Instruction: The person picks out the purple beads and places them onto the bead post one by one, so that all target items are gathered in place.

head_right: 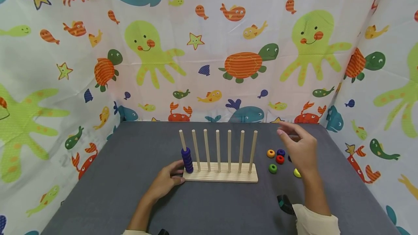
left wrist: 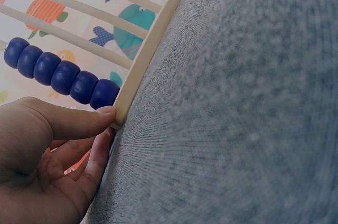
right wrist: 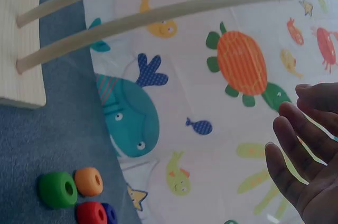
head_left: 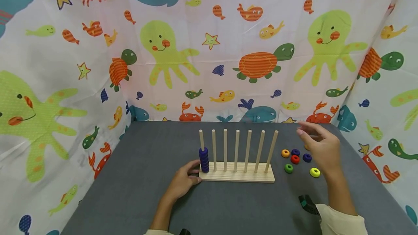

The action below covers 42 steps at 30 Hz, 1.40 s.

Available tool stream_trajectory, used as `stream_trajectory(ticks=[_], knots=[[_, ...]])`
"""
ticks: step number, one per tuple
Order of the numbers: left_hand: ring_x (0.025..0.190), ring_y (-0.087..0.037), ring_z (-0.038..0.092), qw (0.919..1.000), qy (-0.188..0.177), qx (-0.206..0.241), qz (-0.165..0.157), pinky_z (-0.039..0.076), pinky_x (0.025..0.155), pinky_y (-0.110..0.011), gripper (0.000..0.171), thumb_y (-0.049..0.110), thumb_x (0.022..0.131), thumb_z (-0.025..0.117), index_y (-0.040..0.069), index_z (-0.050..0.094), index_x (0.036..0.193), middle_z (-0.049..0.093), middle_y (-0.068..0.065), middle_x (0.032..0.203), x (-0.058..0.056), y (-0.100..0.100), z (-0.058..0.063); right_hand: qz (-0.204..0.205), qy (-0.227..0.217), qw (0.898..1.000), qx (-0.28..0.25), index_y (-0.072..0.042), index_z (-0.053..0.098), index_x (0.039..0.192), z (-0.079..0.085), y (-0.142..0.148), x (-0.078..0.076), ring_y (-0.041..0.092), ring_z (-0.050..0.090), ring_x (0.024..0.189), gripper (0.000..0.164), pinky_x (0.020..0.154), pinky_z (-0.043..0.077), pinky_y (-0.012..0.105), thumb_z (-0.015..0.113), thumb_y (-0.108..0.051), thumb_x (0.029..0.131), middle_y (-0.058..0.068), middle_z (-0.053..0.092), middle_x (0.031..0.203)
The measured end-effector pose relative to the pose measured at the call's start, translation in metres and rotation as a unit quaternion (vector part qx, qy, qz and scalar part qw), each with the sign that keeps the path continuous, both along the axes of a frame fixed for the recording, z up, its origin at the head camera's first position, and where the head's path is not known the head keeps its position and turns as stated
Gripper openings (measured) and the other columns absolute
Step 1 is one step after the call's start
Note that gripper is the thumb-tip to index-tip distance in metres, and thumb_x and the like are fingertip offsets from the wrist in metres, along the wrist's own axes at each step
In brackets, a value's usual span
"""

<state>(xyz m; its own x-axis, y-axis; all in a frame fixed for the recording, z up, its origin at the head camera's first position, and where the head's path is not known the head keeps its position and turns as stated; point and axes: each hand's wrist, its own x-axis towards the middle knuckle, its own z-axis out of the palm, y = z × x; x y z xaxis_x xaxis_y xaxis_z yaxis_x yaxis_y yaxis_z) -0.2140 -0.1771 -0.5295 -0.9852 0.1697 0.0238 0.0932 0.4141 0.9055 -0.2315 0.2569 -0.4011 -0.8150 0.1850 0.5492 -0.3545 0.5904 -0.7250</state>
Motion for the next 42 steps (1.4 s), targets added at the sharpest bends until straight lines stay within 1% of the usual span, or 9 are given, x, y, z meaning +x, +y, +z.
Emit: stream_trajectory(ticks=[4, 9, 18, 22, 26, 29, 35, 40, 42], knots=[[0.129, -0.034, 0.065, 1.0, 0.004, 0.002, -0.004, 0.057, 0.102, -0.05, 0.063, -0.001, 0.093, 0.073, 0.008, 0.056, 0.153, 0.059, -0.017, 0.151, 0.0, 0.0, 0.001, -0.014, -0.026, 1.0, 0.006, -0.01, 0.074, 0.133, -0.009, 0.011, -0.006, -0.012, 0.061, 0.094, 0.036, 0.079, 0.048, 0.004, 0.072, -0.029, 0.103, -0.007, 0.076, 0.112], [0.128, -0.035, 0.065, 1.0, 0.003, 0.004, -0.006, 0.057, 0.101, -0.051, 0.063, 0.0, 0.093, 0.073, 0.008, 0.055, 0.153, 0.059, -0.018, 0.151, 0.0, 0.0, 0.001, -0.032, -0.05, 0.998, 0.014, -0.009, 0.073, 0.133, -0.02, 0.024, -0.009, -0.013, 0.058, 0.096, 0.038, 0.084, 0.043, 0.004, 0.07, -0.033, 0.103, -0.008, 0.074, 0.113], [0.127, -0.034, 0.066, 1.0, 0.001, -0.005, 0.001, 0.055, 0.103, -0.054, 0.063, 0.002, 0.092, 0.074, 0.009, 0.057, 0.152, 0.06, -0.017, 0.15, 0.002, 0.0, 0.002, -0.036, -0.098, 0.994, 0.015, -0.006, 0.07, 0.136, -0.042, 0.045, -0.019, -0.014, 0.059, 0.087, 0.041, 0.077, 0.045, 0.005, 0.07, -0.031, 0.104, 0.004, 0.074, 0.11], [0.127, -0.034, 0.066, 1.0, 0.003, -0.007, 0.0, 0.055, 0.103, -0.054, 0.063, 0.001, 0.092, 0.074, 0.009, 0.057, 0.152, 0.06, -0.017, 0.15, 0.002, 0.0, 0.001, -0.029, -0.124, 0.992, 0.016, -0.004, 0.068, 0.139, -0.052, 0.052, -0.022, -0.017, 0.058, 0.085, 0.042, 0.075, 0.047, 0.005, 0.068, -0.029, 0.105, 0.004, 0.075, 0.109], [0.127, -0.034, 0.066, 1.0, 0.005, -0.006, 0.0, 0.055, 0.103, -0.055, 0.063, 0.001, 0.092, 0.074, 0.009, 0.057, 0.152, 0.061, -0.017, 0.15, 0.001, 0.001, 0.001, -0.026, -0.168, 0.985, 0.022, -0.005, 0.065, 0.142, -0.06, 0.058, -0.023, -0.018, 0.057, 0.086, 0.048, 0.075, 0.047, 0.008, 0.066, -0.036, 0.106, 0.011, 0.075, 0.116], [0.127, -0.034, 0.066, 1.0, 0.006, -0.007, 0.001, 0.055, 0.104, -0.055, 0.062, 0.001, 0.092, 0.074, 0.009, 0.057, 0.151, 0.061, -0.017, 0.15, 0.001, 0.001, 0.001, -0.026, -0.201, 0.979, 0.035, -0.006, 0.063, 0.144, -0.066, 0.061, -0.026, -0.007, 0.061, 0.092, 0.053, 0.077, 0.047, 0.015, 0.065, -0.042, 0.106, 0.016, 0.073, 0.125], [0.127, -0.034, 0.066, 1.0, 0.004, -0.007, -0.001, 0.054, 0.104, -0.055, 0.063, 0.001, 0.092, 0.073, 0.009, 0.057, 0.152, 0.06, -0.017, 0.15, 0.001, 0.001, 0.001, -0.02, -0.233, 0.971, 0.042, -0.001, 0.061, 0.144, -0.08, 0.067, -0.03, 0.034, 0.067, 0.11, 0.052, 0.077, 0.048, 0.023, 0.066, -0.036, 0.106, 0.023, 0.069, 0.129], [0.127, -0.034, 0.066, 0.9999, 0.003, -0.012, 0.003, 0.054, 0.104, -0.056, 0.063, 0.001, 0.091, 0.074, 0.01, 0.057, 0.151, 0.061, -0.016, 0.149, 0.001, 0.001, 0.001, -0.009, -0.258, 0.965, 0.046, 0.001, 0.06, 0.145, -0.089, 0.074, -0.033, 0.041, 0.065, 0.113, 0.05, 0.074, 0.05, 0.021, 0.069, -0.026, 0.104, 0.028, 0.067, 0.132], [0.127, -0.033, 0.067, 0.9999, 0.002, -0.012, 0.004, 0.055, 0.103, -0.055, 0.063, 0.001, 0.091, 0.074, 0.01, 0.057, 0.151, 0.062, -0.016, 0.149, 0.001, 0.001, 0.002, -0.005, -0.269, 0.962, 0.047, 0.003, 0.059, 0.146, -0.092, 0.076, -0.034, 0.044, 0.064, 0.116, 0.051, 0.077, 0.051, 0.025, 0.07, -0.023, 0.103, 0.03, 0.065, 0.135]])
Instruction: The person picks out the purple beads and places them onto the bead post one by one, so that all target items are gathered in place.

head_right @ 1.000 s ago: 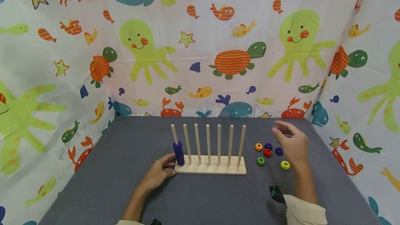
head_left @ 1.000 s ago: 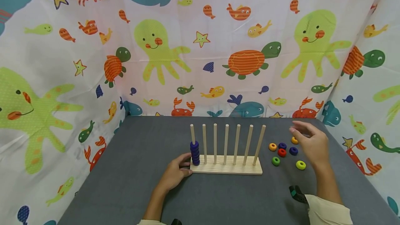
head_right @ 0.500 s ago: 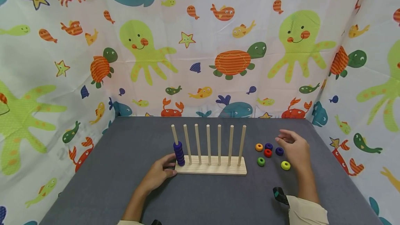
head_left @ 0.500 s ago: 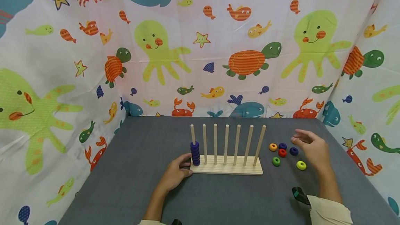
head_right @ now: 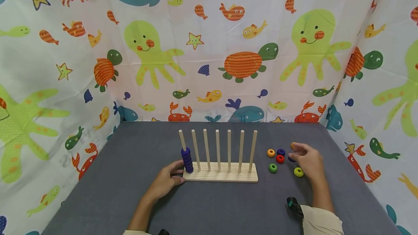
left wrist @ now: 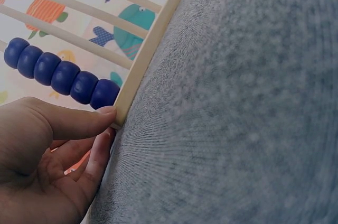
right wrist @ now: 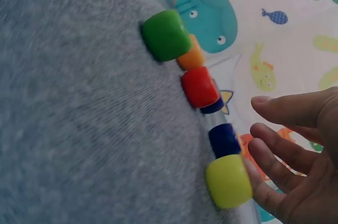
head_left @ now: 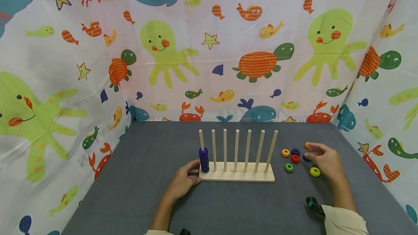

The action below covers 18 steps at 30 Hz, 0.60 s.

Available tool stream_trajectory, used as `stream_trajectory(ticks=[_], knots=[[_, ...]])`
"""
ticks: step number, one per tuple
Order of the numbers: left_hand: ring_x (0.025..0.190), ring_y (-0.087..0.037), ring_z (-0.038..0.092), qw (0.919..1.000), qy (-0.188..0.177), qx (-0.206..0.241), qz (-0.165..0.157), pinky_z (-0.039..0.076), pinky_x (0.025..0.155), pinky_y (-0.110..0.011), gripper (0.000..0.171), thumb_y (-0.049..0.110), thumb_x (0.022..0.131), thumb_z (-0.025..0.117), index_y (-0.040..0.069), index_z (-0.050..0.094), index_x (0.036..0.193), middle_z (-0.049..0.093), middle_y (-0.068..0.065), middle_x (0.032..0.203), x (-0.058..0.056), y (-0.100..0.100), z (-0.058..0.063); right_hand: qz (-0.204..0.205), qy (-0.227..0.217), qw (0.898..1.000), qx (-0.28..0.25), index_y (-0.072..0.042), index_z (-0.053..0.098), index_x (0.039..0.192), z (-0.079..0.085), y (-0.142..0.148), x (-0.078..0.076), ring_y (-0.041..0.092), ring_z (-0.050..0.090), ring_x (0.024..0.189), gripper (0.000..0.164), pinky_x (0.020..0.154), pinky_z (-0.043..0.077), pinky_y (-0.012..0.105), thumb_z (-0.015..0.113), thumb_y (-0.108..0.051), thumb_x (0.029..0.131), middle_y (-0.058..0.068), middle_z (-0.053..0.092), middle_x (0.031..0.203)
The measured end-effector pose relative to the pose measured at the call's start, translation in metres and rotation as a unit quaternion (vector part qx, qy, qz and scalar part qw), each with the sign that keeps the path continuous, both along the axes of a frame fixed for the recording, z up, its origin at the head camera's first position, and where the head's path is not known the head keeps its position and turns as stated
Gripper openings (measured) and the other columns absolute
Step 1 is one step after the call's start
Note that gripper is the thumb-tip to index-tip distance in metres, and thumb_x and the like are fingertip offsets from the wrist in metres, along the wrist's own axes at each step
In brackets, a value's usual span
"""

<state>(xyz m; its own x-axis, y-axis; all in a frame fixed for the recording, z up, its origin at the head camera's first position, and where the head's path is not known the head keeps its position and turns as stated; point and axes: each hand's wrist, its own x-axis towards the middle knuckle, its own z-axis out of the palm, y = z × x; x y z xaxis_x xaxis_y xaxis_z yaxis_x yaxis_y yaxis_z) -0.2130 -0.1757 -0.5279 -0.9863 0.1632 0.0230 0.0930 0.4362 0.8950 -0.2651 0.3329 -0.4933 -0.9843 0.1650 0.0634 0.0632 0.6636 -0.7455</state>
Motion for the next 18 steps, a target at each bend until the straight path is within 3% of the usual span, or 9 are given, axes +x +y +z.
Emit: stream_trajectory(ticks=[8, 18], knots=[[0.127, -0.034, 0.066, 1.0, 0.001, 0.006, -0.004, 0.054, 0.104, -0.055, 0.063, -0.001, 0.091, 0.073, 0.009, 0.057, 0.151, 0.061, -0.017, 0.149, 0.0, 0.0, 0.0, -0.004, -0.034, 0.999, -0.002, 0.005, 0.056, 0.147, -0.01, 0.004, 0.0, 0.051, 0.058, 0.122, 0.055, 0.095, 0.052, 0.06, 0.072, -0.021, 0.101, 0.036, 0.059, 0.14], [0.128, -0.034, 0.066, 1.0, 0.003, 0.008, -0.004, 0.055, 0.104, -0.053, 0.063, -0.002, 0.091, 0.073, 0.008, 0.057, 0.151, 0.06, -0.018, 0.15, -0.001, 0.001, 0.001, -0.004, -0.04, 0.999, 0.011, 0.009, 0.054, 0.146, -0.014, 0.005, -0.002, 0.053, 0.057, 0.123, 0.057, 0.1, 0.049, 0.065, 0.073, -0.018, 0.1, 0.037, 0.058, 0.14]])
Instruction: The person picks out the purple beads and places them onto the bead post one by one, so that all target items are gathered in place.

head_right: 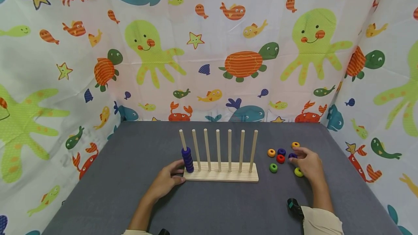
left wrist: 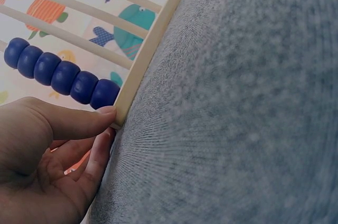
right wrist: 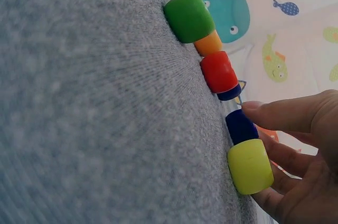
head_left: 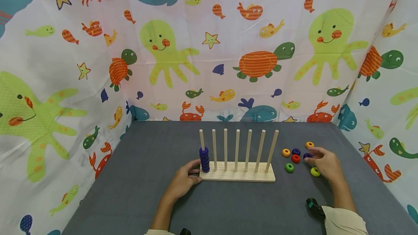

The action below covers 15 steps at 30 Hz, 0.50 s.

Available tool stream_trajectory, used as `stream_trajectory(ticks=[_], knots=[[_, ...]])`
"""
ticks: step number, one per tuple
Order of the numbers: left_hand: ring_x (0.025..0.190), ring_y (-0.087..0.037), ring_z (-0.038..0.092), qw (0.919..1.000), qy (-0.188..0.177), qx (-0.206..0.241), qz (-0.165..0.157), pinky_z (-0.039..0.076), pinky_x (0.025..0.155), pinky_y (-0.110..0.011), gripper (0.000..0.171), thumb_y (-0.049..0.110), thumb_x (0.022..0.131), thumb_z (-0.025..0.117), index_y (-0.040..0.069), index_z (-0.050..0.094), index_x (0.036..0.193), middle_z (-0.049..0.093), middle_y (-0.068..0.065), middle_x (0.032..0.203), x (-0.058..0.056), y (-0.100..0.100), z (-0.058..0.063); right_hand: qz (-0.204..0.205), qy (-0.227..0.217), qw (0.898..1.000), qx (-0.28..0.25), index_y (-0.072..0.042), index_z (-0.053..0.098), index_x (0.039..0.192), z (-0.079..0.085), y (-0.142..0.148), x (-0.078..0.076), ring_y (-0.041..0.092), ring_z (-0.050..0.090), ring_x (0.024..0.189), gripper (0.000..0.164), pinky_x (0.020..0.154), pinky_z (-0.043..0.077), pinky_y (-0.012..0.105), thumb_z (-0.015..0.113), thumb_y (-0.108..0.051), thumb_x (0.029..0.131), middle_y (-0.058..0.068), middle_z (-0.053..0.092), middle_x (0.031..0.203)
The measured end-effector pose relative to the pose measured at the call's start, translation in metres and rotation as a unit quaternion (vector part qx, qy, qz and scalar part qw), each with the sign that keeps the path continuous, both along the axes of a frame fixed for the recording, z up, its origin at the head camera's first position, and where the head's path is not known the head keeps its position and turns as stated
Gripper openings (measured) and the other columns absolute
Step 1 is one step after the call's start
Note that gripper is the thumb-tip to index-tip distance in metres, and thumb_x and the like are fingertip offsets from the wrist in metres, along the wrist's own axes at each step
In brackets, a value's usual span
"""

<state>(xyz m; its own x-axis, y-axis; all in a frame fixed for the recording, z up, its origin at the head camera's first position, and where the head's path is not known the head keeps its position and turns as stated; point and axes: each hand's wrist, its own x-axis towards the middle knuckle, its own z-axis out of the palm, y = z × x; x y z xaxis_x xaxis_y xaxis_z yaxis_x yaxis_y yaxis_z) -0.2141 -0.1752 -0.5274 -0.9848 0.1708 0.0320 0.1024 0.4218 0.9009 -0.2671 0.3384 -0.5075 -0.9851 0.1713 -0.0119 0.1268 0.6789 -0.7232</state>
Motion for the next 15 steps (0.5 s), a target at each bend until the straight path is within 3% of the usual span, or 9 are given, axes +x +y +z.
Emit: stream_trajectory(ticks=[15], knots=[[0.125, -0.033, 0.067, 1.0, -0.005, -0.006, 0.002, 0.056, 0.102, -0.053, 0.063, -0.001, 0.091, 0.074, 0.009, 0.057, 0.151, 0.062, -0.017, 0.149, 0.001, -0.0004, 0.0005, 0.008, -0.014, 1.0, 0.003, 0.012, 0.055, 0.143, -0.0007, -0.0002, 0.0012, 0.055, 0.053, 0.126, 0.053, 0.102, 0.049, 0.065, 0.071, -0.017, 0.101, 0.038, 0.056, 0.142]])
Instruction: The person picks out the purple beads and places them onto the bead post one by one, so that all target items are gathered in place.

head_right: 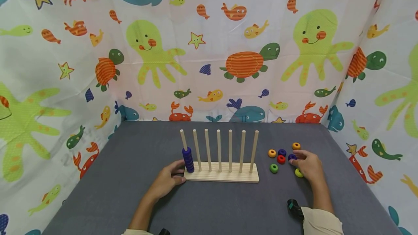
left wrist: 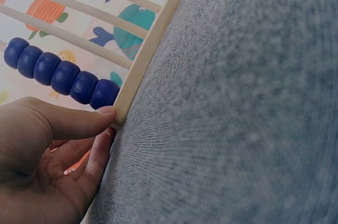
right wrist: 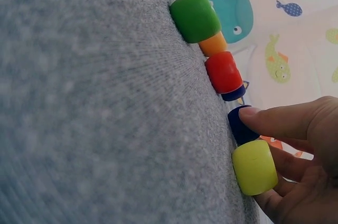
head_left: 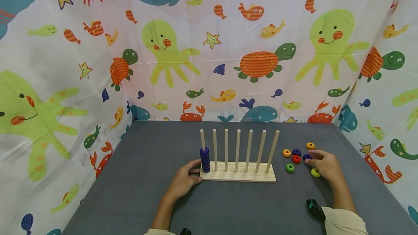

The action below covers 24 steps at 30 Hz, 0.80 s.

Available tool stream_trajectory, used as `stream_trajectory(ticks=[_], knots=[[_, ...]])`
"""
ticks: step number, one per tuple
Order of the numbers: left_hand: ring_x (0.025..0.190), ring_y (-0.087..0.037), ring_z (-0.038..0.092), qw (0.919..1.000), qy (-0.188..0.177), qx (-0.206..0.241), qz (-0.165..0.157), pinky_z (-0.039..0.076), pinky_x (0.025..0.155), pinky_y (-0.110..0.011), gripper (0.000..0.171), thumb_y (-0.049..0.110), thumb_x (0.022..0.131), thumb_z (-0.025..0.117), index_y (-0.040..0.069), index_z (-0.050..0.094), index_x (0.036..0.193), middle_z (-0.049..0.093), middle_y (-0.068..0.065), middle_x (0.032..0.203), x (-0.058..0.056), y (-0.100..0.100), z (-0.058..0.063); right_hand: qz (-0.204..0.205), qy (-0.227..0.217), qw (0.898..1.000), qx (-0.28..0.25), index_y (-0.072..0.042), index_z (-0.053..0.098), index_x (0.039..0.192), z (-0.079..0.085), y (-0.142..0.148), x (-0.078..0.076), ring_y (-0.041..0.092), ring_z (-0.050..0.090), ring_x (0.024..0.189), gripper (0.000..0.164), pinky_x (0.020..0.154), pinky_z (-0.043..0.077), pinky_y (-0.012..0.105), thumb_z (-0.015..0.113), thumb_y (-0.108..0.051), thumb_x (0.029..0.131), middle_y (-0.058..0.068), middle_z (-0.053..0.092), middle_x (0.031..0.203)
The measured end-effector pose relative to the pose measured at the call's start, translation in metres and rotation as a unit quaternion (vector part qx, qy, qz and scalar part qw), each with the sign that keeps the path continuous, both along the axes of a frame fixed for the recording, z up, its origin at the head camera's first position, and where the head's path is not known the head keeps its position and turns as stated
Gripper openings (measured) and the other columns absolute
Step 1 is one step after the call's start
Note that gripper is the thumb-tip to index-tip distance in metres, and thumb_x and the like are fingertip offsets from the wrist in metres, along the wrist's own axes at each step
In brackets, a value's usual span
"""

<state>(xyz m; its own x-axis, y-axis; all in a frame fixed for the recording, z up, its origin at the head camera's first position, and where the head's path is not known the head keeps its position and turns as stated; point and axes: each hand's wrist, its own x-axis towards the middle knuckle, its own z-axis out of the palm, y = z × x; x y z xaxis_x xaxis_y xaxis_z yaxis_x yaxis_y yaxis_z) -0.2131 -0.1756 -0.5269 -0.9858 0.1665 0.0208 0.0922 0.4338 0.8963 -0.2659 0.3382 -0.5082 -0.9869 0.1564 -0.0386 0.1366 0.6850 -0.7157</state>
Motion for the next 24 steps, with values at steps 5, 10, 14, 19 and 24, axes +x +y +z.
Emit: stream_trajectory(ticks=[5, 10, 14, 19, 24], knots=[[0.126, -0.033, 0.067, 1.0, 0.001, 0.001, -0.001, 0.055, 0.104, -0.055, 0.063, 0.0, 0.091, 0.074, 0.008, 0.057, 0.151, 0.062, -0.017, 0.149, -0.001, 0.0, 0.0, -0.006, -0.018, 1.0, -0.006, 0.012, 0.055, 0.143, 0.002, 0.001, 0.0, 0.057, 0.044, 0.133, 0.054, 0.108, 0.042, 0.069, 0.069, -0.02, 0.103, 0.039, 0.049, 0.148], [0.127, -0.033, 0.067, 1.0, 0.0, -0.001, -0.001, 0.054, 0.104, -0.055, 0.063, 0.0, 0.091, 0.074, 0.009, 0.057, 0.151, 0.062, -0.016, 0.149, 0.0, 0.0, 0.0, -0.011, -0.014, 1.0, -0.003, 0.012, 0.057, 0.142, 0.003, 0.001, 0.0, 0.056, 0.046, 0.129, 0.053, 0.104, 0.044, 0.068, 0.068, -0.024, 0.104, 0.04, 0.051, 0.145], [0.126, -0.033, 0.067, 1.0, -0.001, 0.001, 0.0, 0.055, 0.104, -0.055, 0.063, -0.001, 0.091, 0.074, 0.009, 0.058, 0.151, 0.062, -0.016, 0.149, 0.0, 0.0, 0.0, -0.025, 0.002, 1.0, -0.002, 0.011, 0.058, 0.14, 0.004, 0.002, 0.001, 0.049, 0.056, 0.117, 0.053, 0.088, 0.052, 0.049, 0.068, -0.025, 0.104, 0.038, 0.059, 0.137], [0.126, -0.033, 0.067, 1.0, -0.002, 0.006, 0.0, 0.057, 0.102, -0.051, 0.063, -0.001, 0.091, 0.074, 0.009, 0.057, 0.151, 0.061, -0.017, 0.149, 0.0, 0.0, 0.001, -0.035, 0.007, 0.999, -0.009, 0.01, 0.058, 0.142, 0.008, 0.001, 0.002, 0.038, 0.066, 0.104, 0.055, 0.072, 0.05, 0.025, 0.068, -0.029, 0.104, 0.035, 0.063, 0.133], [0.126, -0.033, 0.067, 1.0, 0.0, 0.008, -0.001, 0.058, 0.1, -0.047, 0.063, -0.002, 0.092, 0.073, 0.008, 0.057, 0.152, 0.061, -0.018, 0.149, 0.0, 0.0, 0.002, -0.037, 0.012, 0.999, -0.024, 0.008, 0.058, 0.144, 0.019, -0.005, 0.003, 0.034, 0.068, 0.099, 0.056, 0.067, 0.053, 0.021, 0.067, -0.032, 0.105, 0.032, 0.064, 0.131]])
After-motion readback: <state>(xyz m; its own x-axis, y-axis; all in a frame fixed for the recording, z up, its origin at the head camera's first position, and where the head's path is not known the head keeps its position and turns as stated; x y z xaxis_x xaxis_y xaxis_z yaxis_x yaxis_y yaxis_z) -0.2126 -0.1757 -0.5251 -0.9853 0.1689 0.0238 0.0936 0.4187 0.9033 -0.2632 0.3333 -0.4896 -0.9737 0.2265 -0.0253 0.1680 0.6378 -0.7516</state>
